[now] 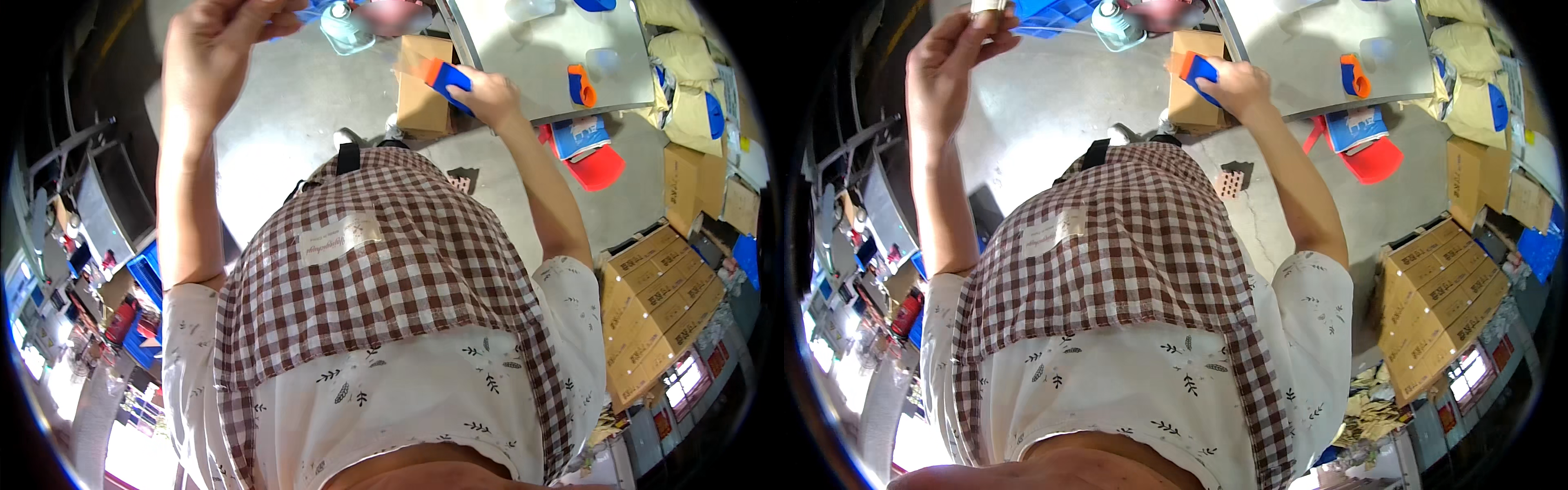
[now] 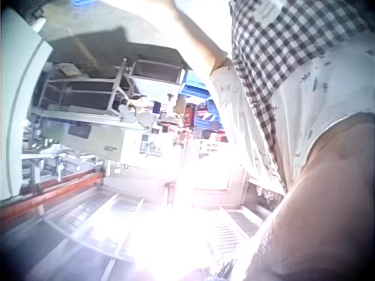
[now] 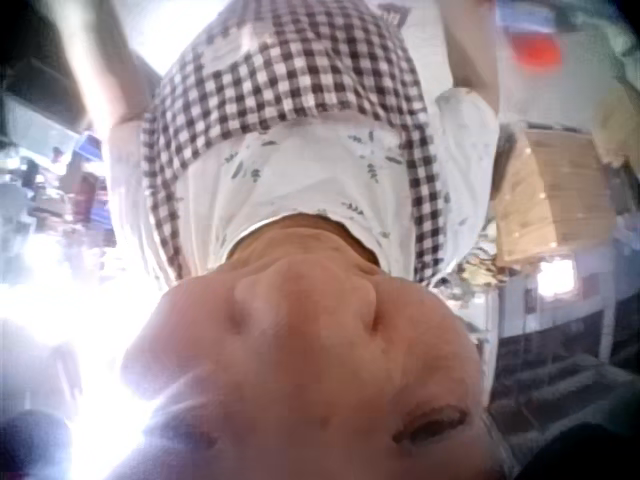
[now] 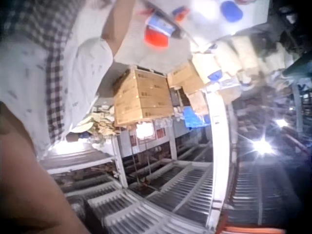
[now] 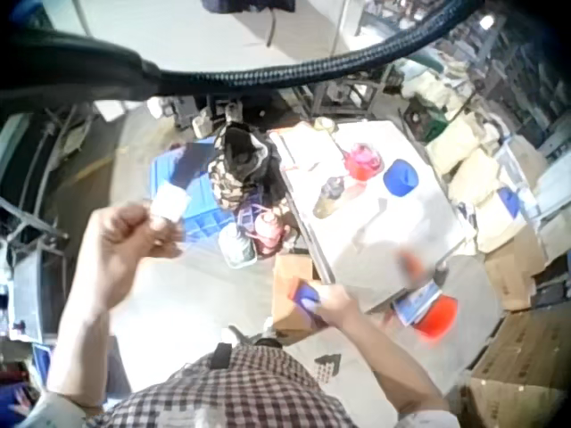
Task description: The person folds a piece of light-colored fabric, then uses a black utility knife to cut a strip of tape. They apply the tape to the folded fabric and place the item into a clear plastic bag, sealing it.
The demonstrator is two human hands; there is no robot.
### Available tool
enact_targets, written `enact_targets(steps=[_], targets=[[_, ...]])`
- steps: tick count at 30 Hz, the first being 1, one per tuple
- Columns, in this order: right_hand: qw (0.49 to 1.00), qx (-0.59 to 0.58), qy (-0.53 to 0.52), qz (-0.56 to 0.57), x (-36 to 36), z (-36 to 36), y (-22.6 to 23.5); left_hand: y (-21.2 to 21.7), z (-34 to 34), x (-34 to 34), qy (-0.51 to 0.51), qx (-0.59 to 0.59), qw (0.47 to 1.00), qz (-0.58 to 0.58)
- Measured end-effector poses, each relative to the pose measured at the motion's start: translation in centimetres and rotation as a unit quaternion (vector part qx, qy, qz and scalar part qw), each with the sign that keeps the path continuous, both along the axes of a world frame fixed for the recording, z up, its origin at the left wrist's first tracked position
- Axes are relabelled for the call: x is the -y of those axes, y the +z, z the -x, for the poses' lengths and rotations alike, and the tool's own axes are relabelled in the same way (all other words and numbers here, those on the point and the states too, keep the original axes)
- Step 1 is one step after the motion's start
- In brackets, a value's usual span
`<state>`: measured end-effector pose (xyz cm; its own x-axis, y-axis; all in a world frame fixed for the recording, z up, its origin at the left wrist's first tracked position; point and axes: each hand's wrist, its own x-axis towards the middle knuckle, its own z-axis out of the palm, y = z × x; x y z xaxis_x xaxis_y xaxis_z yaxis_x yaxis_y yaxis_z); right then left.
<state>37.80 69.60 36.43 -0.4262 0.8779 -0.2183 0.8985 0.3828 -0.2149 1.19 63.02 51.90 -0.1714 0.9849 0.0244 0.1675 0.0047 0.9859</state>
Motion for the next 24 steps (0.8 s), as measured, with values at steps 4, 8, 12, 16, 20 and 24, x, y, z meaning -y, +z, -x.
enact_targets(steps=[4, 8, 12, 16, 20, 24], targets=[[0.990, 0.132, 0.041, -0.009, -1.5, 2.2, -2.7, -2.5, 0.6, -0.6, 0.032, -0.095, 0.992, -0.076], [0.994, 0.112, -0.013, -0.015, -0.1, -1.1, -16.9, -10.1, 6.2, -0.4, 0.074, -0.062, 0.988, -0.123], [0.989, 0.071, -0.109, -0.069, 3.3, -3.1, -32.8, -19.1, 8.6, 4.0, 0.007, -0.163, 0.982, -0.094], [0.964, 0.121, -0.197, -0.131, 3.5, -9.4, -37.2, -21.8, 15.3, 7.4, 0.010, -0.160, 0.986, -0.034], [0.926, 0.109, -0.311, -0.187, 3.5, -14.6, -33.9, -18.5, 21.5, 9.8, -0.006, -0.098, 0.995, -0.015], [0.881, 0.174, -0.434, -0.075, 8.2, -9.8, -29.8, -18.8, 26.3, 12.3, -0.113, -0.046, 0.992, -0.038]])
